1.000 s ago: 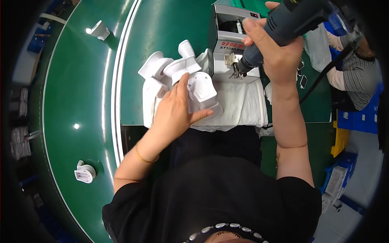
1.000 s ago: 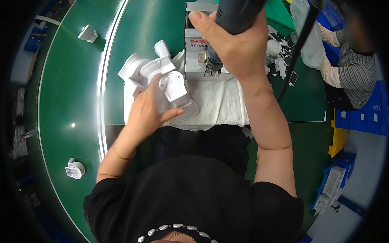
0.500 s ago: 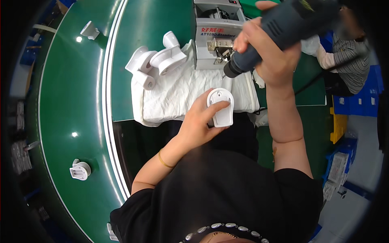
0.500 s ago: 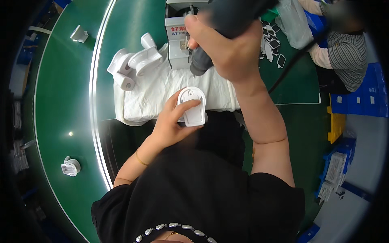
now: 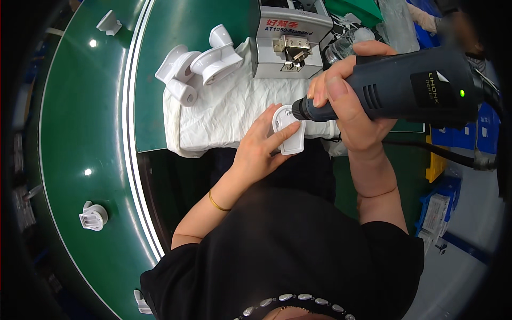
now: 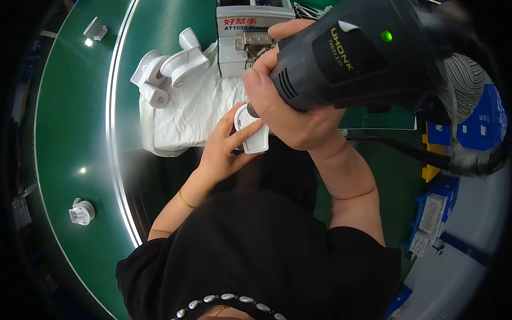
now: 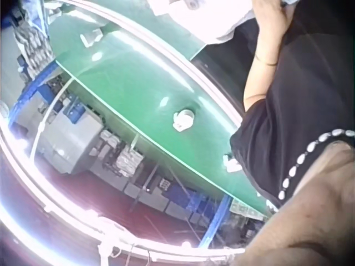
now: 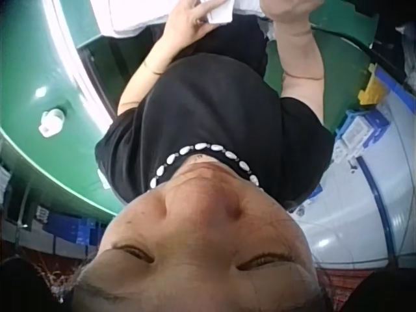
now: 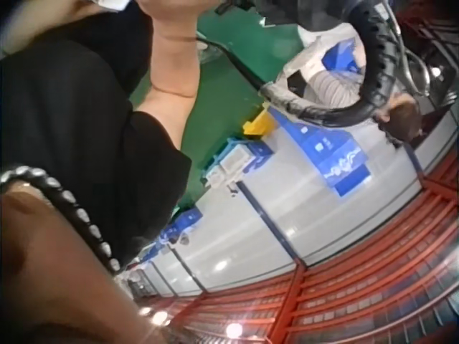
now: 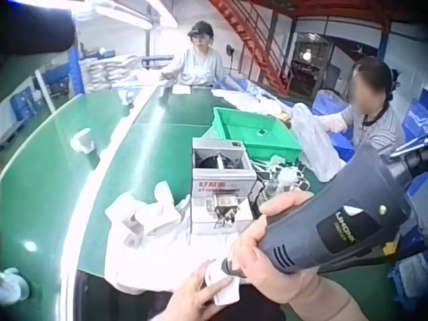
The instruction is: Assembling plastic housings for electronic devices by inserting components and securing them with screws using an electric screwdriver.
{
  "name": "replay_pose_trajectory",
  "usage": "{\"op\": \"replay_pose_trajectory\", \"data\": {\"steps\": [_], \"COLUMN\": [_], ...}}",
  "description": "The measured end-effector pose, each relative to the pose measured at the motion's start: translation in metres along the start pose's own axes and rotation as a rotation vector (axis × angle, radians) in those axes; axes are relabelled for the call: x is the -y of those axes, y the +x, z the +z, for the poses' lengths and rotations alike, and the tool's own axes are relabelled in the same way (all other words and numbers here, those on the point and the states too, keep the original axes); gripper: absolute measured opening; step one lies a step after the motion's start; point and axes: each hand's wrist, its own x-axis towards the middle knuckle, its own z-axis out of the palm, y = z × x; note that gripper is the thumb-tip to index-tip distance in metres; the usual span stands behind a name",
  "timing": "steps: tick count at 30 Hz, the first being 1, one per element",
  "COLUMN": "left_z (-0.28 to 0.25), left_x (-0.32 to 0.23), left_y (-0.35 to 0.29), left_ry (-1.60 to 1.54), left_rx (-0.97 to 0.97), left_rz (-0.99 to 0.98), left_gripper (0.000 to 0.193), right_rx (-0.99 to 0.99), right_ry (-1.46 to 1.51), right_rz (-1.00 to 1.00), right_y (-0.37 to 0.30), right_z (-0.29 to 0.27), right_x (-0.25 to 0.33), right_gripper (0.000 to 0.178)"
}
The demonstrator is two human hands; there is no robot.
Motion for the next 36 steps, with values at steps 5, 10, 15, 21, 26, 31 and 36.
{"op": "replay_pose_trajectory", "data": {"steps": [5, 10, 15, 21, 26, 31, 36], "left_z": [-0.001, -0.002, -0.002, -0.003, -0.003, -0.001, -0.001], "left_x": [0.002, 0.002, 0.003, 0.003, 0.003, 0.006, 0.006], "left_y": [0.000, 0.002, 0.003, 0.004, 0.004, 0.004, 0.004], "left_ry": [-0.001, -0.014, -0.023, -0.020, -0.020, -0.029, -0.021], "left_rx": [-0.010, 0.003, -0.003, -0.005, -0.008, -0.023, -0.022], "left_rz": [0.005, -0.004, -0.010, -0.015, -0.018, -0.003, -0.008], "left_gripper": [0.073, 0.074, 0.074, 0.073, 0.071, 0.070, 0.071], "right_rx": [0.038, 0.050, 0.104, 0.100, 0.149, 0.178, -0.109], "right_ry": [-0.052, -0.052, -0.121, -0.091, -0.169, -0.265, 0.068], "right_rz": [0.007, -0.002, -0.003, 0.039, 0.018, 0.012, 0.169], "right_y": [0.003, 0.006, 0.009, 0.011, 0.013, 0.012, 0.009], "right_z": [-0.001, -0.002, -0.003, 0.000, 0.000, 0.001, 0.020], "right_x": [0.001, -0.002, -0.001, -0.003, -0.004, -0.009, -0.013], "right_gripper": [0.047, 0.048, 0.048, 0.047, 0.044, 0.043, 0.022]}}
